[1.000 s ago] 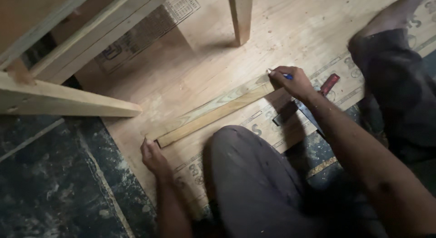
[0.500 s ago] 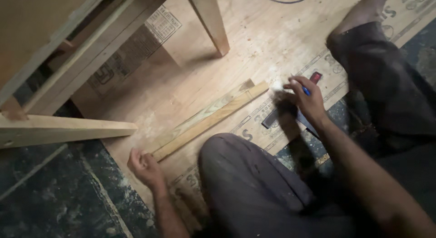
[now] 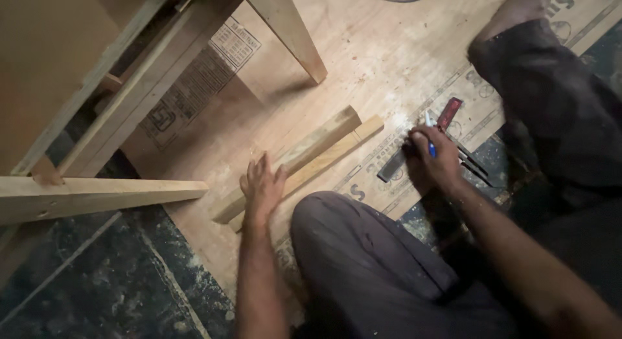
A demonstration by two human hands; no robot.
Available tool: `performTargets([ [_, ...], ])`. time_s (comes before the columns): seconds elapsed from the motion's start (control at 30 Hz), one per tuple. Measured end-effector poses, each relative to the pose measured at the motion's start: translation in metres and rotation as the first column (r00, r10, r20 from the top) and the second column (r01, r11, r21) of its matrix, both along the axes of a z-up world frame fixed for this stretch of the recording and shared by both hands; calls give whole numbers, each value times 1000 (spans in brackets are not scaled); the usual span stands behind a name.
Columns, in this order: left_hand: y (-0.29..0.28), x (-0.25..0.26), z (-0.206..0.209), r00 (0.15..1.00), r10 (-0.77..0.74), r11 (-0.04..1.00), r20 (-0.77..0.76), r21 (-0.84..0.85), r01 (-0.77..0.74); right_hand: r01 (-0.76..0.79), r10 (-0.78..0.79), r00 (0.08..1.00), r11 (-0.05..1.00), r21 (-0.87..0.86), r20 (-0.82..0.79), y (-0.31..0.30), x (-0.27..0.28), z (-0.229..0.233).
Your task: The recorder marks measurements on wood pieces using a pen and a combination square while seated on the floor in a workshop.
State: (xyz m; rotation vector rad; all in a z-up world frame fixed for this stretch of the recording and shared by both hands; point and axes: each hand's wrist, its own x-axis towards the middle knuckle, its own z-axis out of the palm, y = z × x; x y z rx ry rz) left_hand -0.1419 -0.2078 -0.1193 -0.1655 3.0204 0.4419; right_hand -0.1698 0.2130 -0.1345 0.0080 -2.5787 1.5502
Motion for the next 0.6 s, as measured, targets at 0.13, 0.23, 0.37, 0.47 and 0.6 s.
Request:
performTargets([
  [0.13, -6, -25, 16, 973, 95, 996, 212, -25, -91, -9, 39, 985, 984, 178, -167, -5, 5, -1],
  [0.23, -14, -38, 16, 965, 78, 997, 251, -10, -78, -7, 56, 953, 986, 166, -296, -14, 18, 5],
  [0.37, -27, -46, 13, 961, 60, 994, 271, 76, -84, -71, 127, 957, 974, 214, -261, -8, 10, 1],
  [0.47, -32, -49, 11, 948, 67, 986, 313, 124, -111, -71, 148, 948, 961, 268, -280, -6, 7, -9],
  [0.6, -37, -52, 6, 946, 52, 982, 321, 157, -108, -68, 148, 949, 958, 280, -277, -4, 7, -17],
])
